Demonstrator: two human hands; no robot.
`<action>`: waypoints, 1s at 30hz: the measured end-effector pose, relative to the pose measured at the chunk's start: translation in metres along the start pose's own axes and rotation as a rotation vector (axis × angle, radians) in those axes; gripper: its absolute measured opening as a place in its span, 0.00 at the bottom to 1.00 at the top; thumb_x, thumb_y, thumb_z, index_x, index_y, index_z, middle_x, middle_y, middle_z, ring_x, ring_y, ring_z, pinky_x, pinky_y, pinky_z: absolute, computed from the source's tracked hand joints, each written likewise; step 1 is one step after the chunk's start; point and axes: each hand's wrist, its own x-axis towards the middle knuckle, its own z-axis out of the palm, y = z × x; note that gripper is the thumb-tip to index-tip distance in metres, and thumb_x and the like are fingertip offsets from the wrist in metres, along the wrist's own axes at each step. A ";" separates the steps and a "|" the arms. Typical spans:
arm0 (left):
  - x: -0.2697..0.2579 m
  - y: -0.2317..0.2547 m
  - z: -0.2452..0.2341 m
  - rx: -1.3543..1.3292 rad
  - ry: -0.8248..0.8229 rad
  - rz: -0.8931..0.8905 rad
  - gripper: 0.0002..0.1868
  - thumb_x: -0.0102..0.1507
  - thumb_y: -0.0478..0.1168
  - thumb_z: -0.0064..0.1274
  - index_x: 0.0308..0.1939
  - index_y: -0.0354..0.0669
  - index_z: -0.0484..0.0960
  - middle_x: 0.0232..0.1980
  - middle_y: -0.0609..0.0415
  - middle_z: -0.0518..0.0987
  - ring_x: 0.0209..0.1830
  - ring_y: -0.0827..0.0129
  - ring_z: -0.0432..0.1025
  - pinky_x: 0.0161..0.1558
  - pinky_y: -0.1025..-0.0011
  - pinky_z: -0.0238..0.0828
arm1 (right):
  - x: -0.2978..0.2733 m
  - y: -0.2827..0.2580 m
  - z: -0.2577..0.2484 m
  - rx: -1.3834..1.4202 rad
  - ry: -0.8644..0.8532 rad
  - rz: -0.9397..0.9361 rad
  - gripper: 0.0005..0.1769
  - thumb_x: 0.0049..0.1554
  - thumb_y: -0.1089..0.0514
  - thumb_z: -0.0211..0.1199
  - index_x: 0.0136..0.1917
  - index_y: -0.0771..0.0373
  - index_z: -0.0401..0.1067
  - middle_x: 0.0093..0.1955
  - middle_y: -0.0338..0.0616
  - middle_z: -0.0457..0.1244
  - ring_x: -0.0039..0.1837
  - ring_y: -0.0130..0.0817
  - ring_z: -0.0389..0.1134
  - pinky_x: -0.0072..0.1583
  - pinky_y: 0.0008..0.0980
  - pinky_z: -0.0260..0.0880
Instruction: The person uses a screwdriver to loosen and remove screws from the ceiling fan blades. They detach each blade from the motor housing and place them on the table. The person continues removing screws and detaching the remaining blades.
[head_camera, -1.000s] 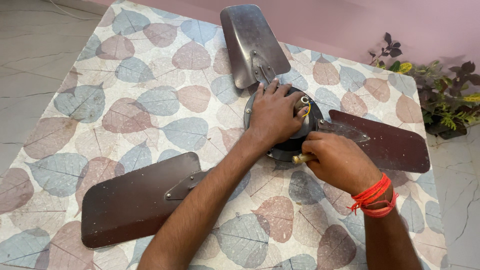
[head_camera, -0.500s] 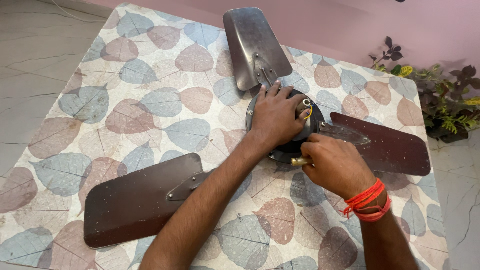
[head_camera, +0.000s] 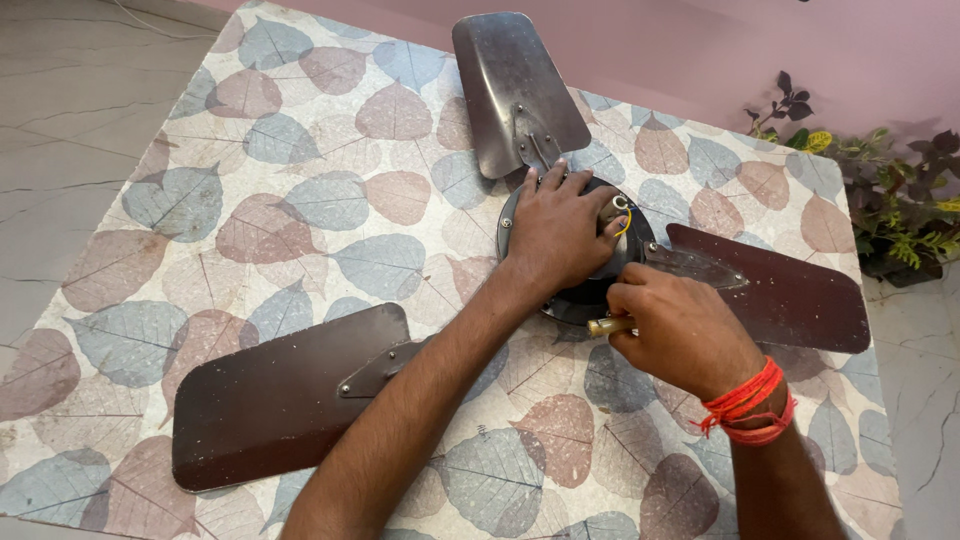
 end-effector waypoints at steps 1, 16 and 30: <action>0.000 0.000 0.000 0.000 -0.004 -0.001 0.26 0.65 0.58 0.51 0.63 0.55 0.79 0.69 0.48 0.73 0.77 0.48 0.57 0.75 0.39 0.43 | -0.001 0.000 -0.002 0.022 0.023 -0.022 0.09 0.46 0.57 0.70 0.38 0.61 0.73 0.40 0.44 0.64 0.42 0.47 0.69 0.45 0.47 0.70; 0.005 -0.005 0.003 -0.057 -0.092 0.007 0.31 0.64 0.61 0.53 0.68 0.58 0.74 0.70 0.49 0.71 0.79 0.47 0.55 0.76 0.34 0.41 | 0.003 -0.021 0.015 0.194 0.295 -0.356 0.10 0.42 0.64 0.71 0.34 0.63 0.70 0.45 0.38 0.66 0.34 0.37 0.69 0.38 0.37 0.70; 0.021 -0.032 -0.059 -0.369 -0.082 0.103 0.42 0.55 0.65 0.58 0.70 0.55 0.72 0.67 0.54 0.79 0.64 0.60 0.77 0.67 0.46 0.70 | 0.003 -0.050 0.030 0.168 0.292 -0.365 0.10 0.40 0.62 0.73 0.33 0.61 0.71 0.46 0.38 0.68 0.34 0.39 0.70 0.37 0.38 0.70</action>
